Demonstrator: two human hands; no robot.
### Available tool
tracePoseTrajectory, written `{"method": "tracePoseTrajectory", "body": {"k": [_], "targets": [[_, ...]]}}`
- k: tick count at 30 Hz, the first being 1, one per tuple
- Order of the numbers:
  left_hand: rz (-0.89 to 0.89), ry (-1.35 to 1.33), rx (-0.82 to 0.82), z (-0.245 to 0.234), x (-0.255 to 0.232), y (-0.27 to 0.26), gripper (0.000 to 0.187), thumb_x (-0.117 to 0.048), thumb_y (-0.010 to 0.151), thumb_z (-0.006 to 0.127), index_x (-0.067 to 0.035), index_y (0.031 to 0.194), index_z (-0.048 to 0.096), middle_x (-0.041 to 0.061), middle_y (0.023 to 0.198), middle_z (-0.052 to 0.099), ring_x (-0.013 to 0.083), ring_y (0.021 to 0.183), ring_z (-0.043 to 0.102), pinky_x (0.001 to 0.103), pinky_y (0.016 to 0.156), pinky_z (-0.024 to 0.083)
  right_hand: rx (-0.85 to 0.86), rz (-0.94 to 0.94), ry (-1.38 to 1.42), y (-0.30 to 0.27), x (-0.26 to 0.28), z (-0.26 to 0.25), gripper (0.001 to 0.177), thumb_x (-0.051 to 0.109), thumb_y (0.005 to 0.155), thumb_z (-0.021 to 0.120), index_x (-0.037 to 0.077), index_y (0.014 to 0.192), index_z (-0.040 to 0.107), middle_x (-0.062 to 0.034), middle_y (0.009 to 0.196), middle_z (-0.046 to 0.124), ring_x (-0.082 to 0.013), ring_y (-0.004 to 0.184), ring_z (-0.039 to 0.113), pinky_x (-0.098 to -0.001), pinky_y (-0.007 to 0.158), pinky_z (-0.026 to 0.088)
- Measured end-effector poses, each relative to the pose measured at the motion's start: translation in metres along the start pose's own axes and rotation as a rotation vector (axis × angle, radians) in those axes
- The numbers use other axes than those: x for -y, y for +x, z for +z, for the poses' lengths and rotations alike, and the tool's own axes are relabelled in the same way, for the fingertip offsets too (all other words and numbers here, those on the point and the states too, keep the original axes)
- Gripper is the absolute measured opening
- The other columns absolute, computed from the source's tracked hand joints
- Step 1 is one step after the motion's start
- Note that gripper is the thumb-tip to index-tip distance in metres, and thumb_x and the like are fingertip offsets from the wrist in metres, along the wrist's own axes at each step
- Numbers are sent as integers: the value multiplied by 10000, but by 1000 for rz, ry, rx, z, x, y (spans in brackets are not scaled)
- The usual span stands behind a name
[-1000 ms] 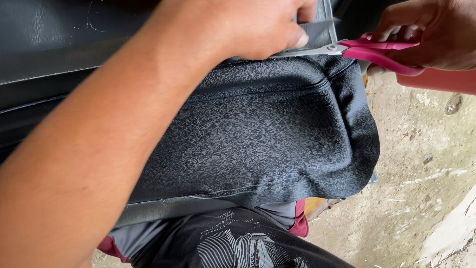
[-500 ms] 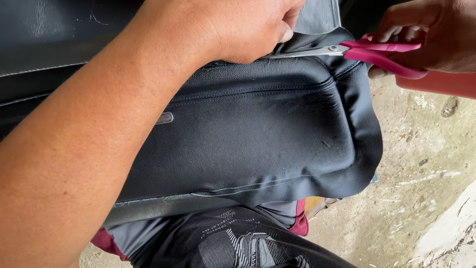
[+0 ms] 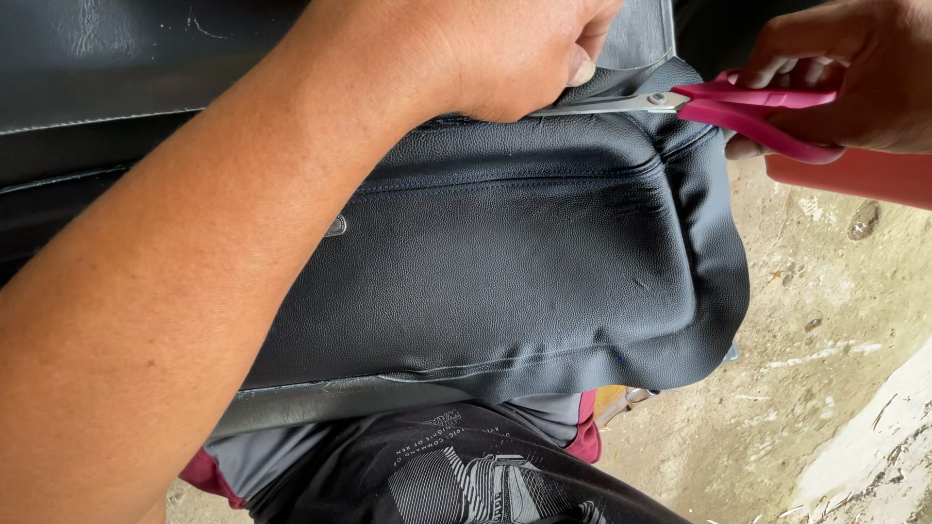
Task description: The person trims excess black vinyl fabric from the edge of a car door panel using shears and then uses a flat metal tool to tuck the remaining fabric edge into the panel groove.
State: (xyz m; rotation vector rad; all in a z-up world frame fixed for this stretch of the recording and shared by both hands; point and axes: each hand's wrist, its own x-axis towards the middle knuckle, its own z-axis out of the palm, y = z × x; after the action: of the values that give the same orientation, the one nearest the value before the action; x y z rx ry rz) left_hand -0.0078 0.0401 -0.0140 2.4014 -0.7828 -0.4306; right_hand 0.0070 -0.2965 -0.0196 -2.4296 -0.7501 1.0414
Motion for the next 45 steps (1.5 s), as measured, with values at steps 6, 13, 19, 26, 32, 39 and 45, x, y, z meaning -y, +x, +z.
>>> {"method": "tracePoseTrajectory", "body": {"k": [6,13,19,26,32,39,45], "targets": [[87,-18,-22,13,11,9,109,-244,947,704,-150,1000,722,83,796,727,257,642,682,456,563,525,-77,-48,-69,-1,6,-2,300,94,740,874,-22,959,705,-182,893,765,-227,817,792,-329,658,614],[229,-5,-134,26,21,15,140,-237,927,720,-109,985,722,112,776,728,285,609,673,468,519,518,-78,-109,-90,3,9,-3,341,112,700,900,-13,957,714,-169,850,755,-227,770,779,-319,619,622],[168,-20,-68,32,26,21,142,-247,939,701,-113,977,730,121,776,726,288,592,666,476,515,512,-65,18,15,-2,11,-3,227,9,778,819,-47,951,682,-226,909,760,-273,871,792,-323,662,662],[210,19,-100,39,29,27,131,-224,937,692,-108,974,742,127,781,729,295,578,666,475,513,524,-59,-46,-57,10,24,-1,256,45,768,831,-26,971,692,-196,911,765,-239,831,786,-315,620,641],[102,-4,-50,29,20,22,166,-280,962,675,-124,945,732,94,756,722,269,583,666,465,529,526,-67,3,-110,12,27,0,284,73,745,858,-18,978,722,-173,904,768,-222,774,779,-317,589,617],[-73,-17,220,-12,19,-13,321,-455,977,700,-167,1119,722,77,826,729,252,647,687,444,619,548,-38,61,-28,4,29,-6,236,44,806,800,-13,1027,743,-155,849,789,-210,755,797,-320,559,641],[-84,80,89,-20,18,-34,210,-359,965,690,-208,1093,761,41,872,755,256,693,699,470,604,533,-86,1,-235,10,40,-5,287,102,752,890,-12,980,759,-161,921,783,-212,725,778,-315,609,635]]}}
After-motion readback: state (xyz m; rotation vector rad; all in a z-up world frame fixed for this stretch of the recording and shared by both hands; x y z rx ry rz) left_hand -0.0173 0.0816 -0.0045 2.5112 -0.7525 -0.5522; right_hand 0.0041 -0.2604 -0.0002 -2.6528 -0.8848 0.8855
